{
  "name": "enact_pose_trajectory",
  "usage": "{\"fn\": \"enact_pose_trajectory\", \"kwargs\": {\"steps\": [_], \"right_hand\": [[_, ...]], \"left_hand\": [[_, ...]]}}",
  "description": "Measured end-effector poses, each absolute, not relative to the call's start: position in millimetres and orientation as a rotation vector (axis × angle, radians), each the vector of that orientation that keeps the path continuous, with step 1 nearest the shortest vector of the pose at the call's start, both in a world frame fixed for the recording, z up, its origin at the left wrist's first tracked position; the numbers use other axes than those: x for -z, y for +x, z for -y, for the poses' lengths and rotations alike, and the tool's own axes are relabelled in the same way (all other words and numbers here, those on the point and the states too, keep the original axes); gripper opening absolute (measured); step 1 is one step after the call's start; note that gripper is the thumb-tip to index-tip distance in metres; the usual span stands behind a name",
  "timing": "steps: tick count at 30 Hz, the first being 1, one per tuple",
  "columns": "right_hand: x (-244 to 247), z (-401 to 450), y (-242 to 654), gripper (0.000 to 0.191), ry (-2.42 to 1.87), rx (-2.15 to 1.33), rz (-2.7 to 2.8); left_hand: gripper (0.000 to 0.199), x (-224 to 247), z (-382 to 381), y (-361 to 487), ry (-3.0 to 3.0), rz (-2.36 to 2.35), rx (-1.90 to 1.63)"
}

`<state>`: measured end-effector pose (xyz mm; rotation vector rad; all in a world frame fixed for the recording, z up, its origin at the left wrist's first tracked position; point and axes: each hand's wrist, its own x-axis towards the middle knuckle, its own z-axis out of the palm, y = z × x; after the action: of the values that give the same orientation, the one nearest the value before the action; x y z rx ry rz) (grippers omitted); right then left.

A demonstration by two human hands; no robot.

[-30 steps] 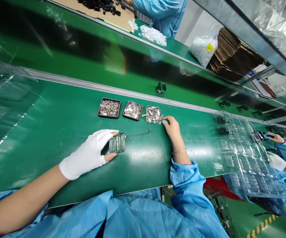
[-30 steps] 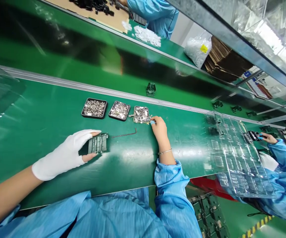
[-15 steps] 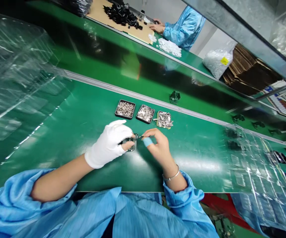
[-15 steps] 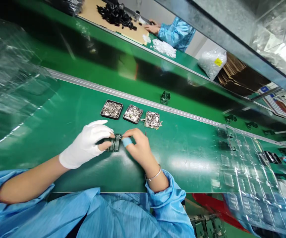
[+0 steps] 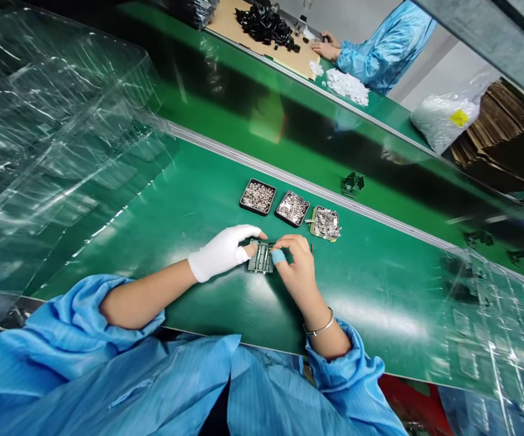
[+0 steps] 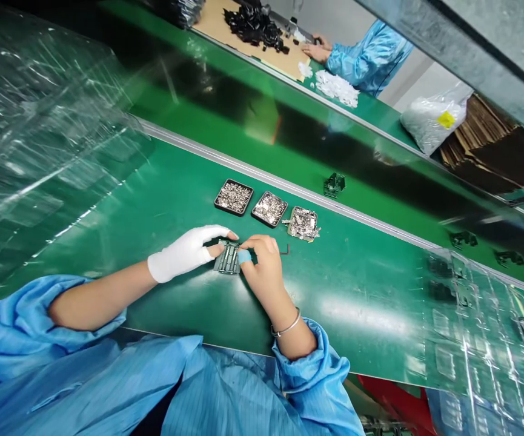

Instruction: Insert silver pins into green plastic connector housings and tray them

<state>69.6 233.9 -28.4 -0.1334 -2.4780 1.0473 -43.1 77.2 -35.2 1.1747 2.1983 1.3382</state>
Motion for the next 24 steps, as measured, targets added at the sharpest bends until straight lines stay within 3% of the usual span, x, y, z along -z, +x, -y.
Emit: {"fn": "enact_pose_trajectory", "kwargs": {"steps": [14,24], "right_hand": [[36.2,-222.2,59.8,0.015,-0.124,-0.956,2.605],[51.0,-225.5,53.6,0.018,-0.403,-1.838,2.210]], "left_hand": [[0.026,39.6,-81.8,-39.0,1.053,-2.059,-1.400],[0.025,43.1,-93.2,-28.0,0.800,-2.052,-1.523]]}}
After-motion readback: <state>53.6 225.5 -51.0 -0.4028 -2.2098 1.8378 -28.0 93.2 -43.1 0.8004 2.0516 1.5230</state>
